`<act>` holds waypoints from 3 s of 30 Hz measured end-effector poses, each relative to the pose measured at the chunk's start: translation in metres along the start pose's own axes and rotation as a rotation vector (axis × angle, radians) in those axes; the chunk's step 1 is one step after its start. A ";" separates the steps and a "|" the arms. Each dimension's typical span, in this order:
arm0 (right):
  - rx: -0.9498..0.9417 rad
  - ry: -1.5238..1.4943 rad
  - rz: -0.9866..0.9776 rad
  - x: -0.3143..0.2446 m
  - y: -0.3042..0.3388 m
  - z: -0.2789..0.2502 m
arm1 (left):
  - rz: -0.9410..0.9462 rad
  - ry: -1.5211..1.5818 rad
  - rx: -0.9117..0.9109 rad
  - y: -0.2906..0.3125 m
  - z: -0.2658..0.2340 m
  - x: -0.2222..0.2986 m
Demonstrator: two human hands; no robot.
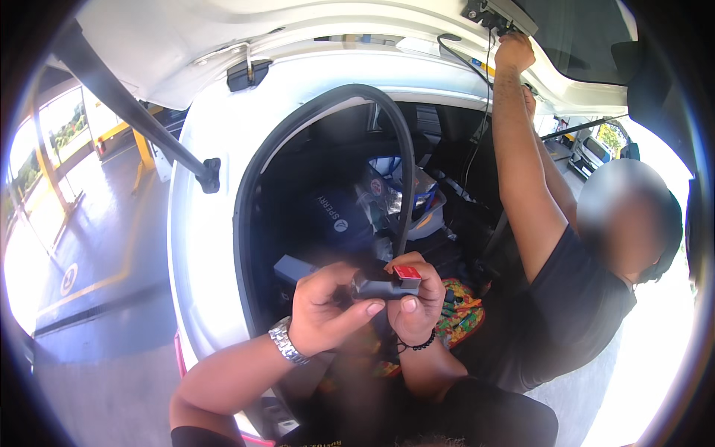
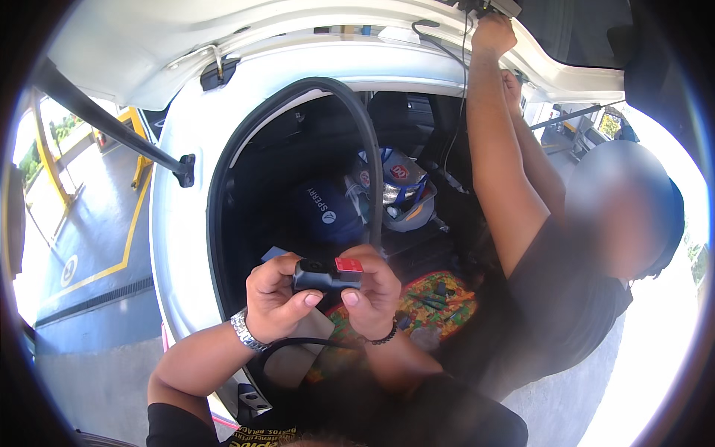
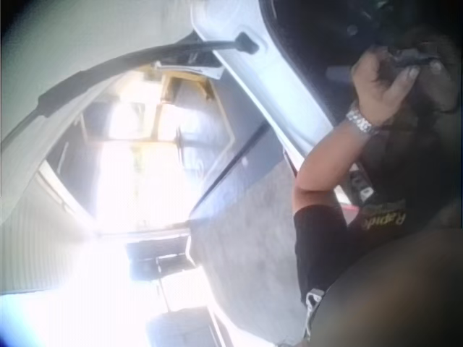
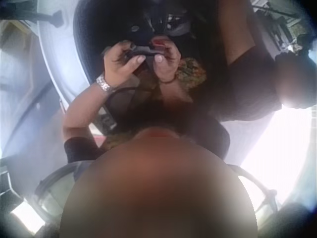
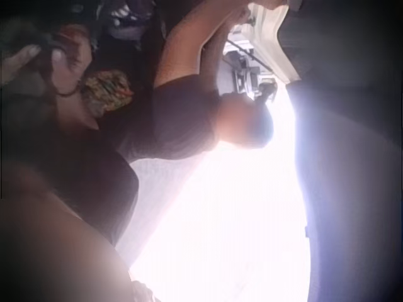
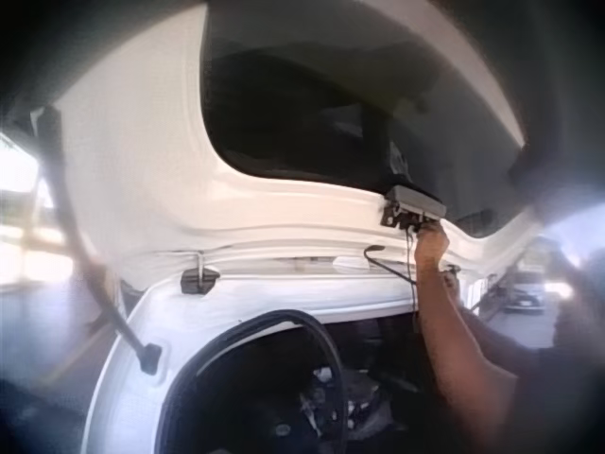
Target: The person handles a small black dashcam with a red label, removes a protective film, and wipes the lens with a tissue. The person then walks to a tool cabinet, opens a drawer, and returns to the car trunk area to continue handling the dashcam and its cable.
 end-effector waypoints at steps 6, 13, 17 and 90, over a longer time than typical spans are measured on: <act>-0.080 0.070 0.007 -0.001 -0.009 -0.004 | -0.078 0.078 0.079 -0.004 0.004 0.006; -0.101 0.024 0.106 0.003 -0.015 -0.012 | -0.213 0.088 -0.023 -0.004 0.006 -0.003; -0.096 0.036 0.139 0.006 -0.007 -0.011 | -0.151 0.015 -0.065 -0.005 0.004 -0.004; -0.108 -0.021 0.124 -0.004 -0.003 -0.004 | -0.039 -0.117 -0.106 -0.005 0.008 -0.020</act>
Point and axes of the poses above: each hand's wrist, its own y-axis away from the middle knuckle, its own z-axis out of the palm, x = y × z, the point moved 2 cm from there along -y, towards the middle knuckle, and after that the axes turned 5 degrees about -z, right-handed, at the moved point
